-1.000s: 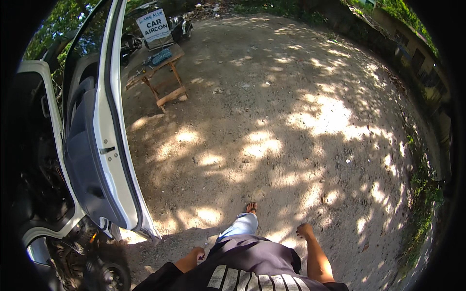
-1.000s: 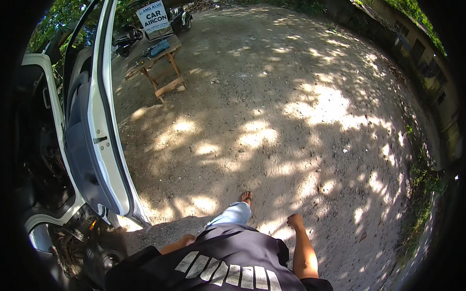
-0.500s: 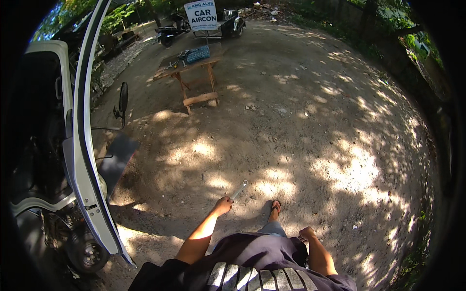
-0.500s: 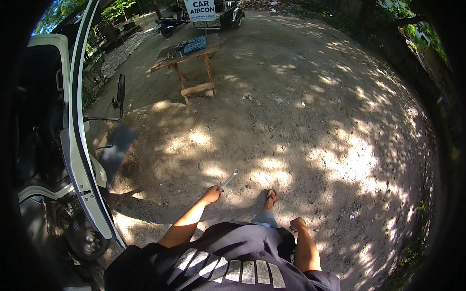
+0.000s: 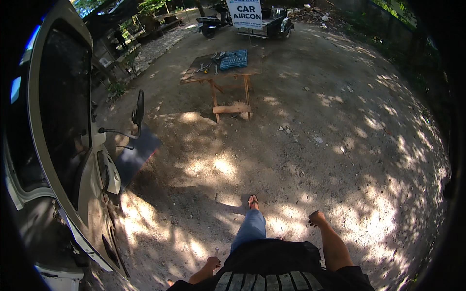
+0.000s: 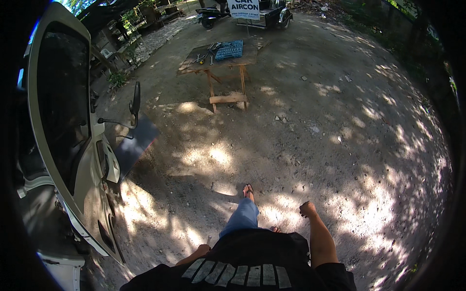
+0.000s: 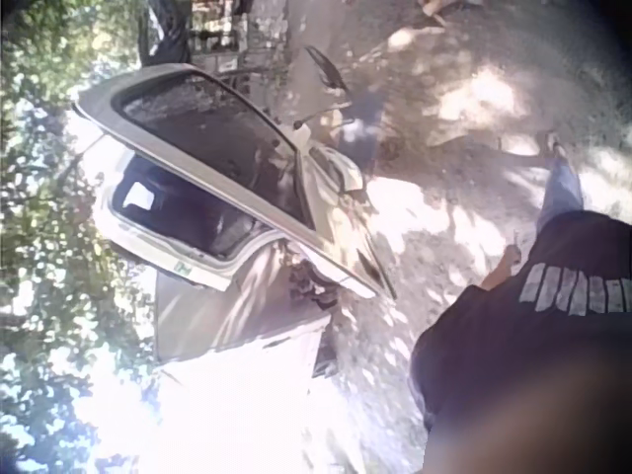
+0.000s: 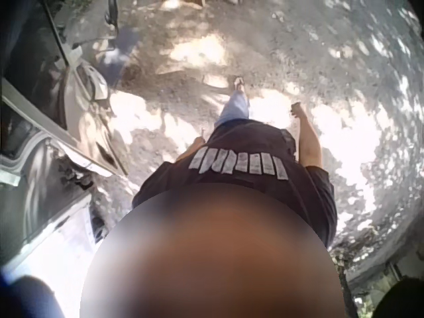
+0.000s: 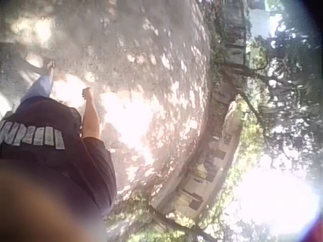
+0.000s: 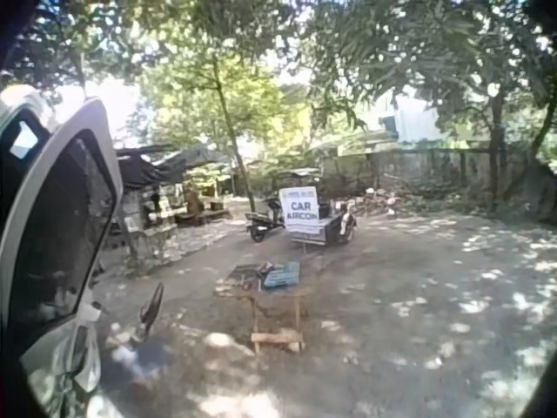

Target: The person works on a white pickup truck with the hood open, using a wrench to tighten bolts on the engine. They walk to a tool rack to retrieve another wrench, return to the engine, and continue tightening bolts.

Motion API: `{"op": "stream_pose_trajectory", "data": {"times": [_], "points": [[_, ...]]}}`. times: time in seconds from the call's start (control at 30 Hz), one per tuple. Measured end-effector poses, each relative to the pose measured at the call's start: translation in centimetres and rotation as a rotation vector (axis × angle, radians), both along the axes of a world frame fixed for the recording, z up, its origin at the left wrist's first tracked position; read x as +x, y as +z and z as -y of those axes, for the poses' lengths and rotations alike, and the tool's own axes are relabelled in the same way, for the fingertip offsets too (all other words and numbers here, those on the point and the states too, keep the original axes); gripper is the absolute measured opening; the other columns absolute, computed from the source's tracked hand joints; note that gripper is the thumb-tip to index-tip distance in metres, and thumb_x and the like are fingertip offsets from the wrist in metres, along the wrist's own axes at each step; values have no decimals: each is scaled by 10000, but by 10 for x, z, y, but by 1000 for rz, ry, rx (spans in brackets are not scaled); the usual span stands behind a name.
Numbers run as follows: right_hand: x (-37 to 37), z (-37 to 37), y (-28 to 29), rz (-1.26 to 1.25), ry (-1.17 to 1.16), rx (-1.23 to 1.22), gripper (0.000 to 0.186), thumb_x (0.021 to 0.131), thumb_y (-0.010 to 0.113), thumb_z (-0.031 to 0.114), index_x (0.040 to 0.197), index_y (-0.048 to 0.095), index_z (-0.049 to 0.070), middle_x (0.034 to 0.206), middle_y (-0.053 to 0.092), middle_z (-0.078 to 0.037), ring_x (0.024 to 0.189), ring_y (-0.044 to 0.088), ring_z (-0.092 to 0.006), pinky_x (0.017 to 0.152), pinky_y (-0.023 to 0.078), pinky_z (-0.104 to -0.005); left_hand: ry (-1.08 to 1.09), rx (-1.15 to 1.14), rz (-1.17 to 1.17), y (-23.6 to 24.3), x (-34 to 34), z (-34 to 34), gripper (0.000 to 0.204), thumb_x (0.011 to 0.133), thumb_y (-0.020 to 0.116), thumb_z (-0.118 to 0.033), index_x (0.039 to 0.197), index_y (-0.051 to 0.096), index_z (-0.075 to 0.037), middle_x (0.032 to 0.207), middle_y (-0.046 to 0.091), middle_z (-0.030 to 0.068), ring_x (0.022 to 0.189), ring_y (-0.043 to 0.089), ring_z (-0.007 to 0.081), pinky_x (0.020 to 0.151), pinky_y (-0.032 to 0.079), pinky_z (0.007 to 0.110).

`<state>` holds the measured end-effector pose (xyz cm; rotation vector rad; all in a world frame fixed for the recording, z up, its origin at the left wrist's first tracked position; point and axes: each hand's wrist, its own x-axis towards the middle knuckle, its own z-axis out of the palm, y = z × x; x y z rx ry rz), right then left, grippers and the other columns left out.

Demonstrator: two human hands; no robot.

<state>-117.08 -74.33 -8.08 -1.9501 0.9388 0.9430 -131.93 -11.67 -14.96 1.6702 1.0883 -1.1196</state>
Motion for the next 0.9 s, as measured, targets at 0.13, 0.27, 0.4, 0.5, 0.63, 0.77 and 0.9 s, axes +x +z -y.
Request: {"op": "stream_pose_trajectory", "data": {"times": [0.13,0.27,0.4,0.5,0.63,0.77,0.9], "points": [[125,-27,-24,-88,142,8,254,917,547,216,925,688,5,863,744,-101,686,729,-223,544,590,-381,41,20,-114,-5,44,-11,240,934,509,-183,846,652,-12,718,621,104,592,599,231,489,468,384],[235,-68,-22,-135,379,31,239,898,584,240,956,708,44,869,747,-70,675,719,-204,542,585,-381,-18,-52,-61,3,167,-6,233,937,502,-182,873,650,-14,732,625,101,595,607,220,488,486,378],[369,-121,-3,-9,457,45,263,870,611,243,980,719,31,819,734,-66,642,705,-201,544,580,-370,90,-17,152,18,356,20,239,940,508,-199,925,652,-9,750,634,100,614,619,207,514,509,365],[457,-151,18,42,639,30,295,844,618,260,961,728,12,824,730,-103,648,704,-232,558,580,-365,64,-118,289,51,509,31,238,996,489,-225,1005,611,-22,747,589,61,632,576,166,565,489,327],[561,-182,33,203,1026,-123,327,828,611,288,913,742,0,855,728,-162,688,704,-284,565,575,-390,12,-71,580,93,663,40,256,1018,484,-236,1001,600,-8,749,592,61,627,564,149,558,479,314],[679,-204,41,71,1204,-58,370,823,619,320,971,738,3,897,728,-186,748,706,-320,628,569,-432,98,-72,663,91,751,35,264,1022,488,-240,995,599,-2,738,591,62,609,550,134,549,470,298],[819,-238,55,-243,1213,11,426,872,585,355,1011,708,-28,943,710,-202,781,696,-321,711,560,-443,239,-39,460,67,774,3,256,1017,485,-208,995,603,18,733,579,54,579,539,142,516,470,300]]}}
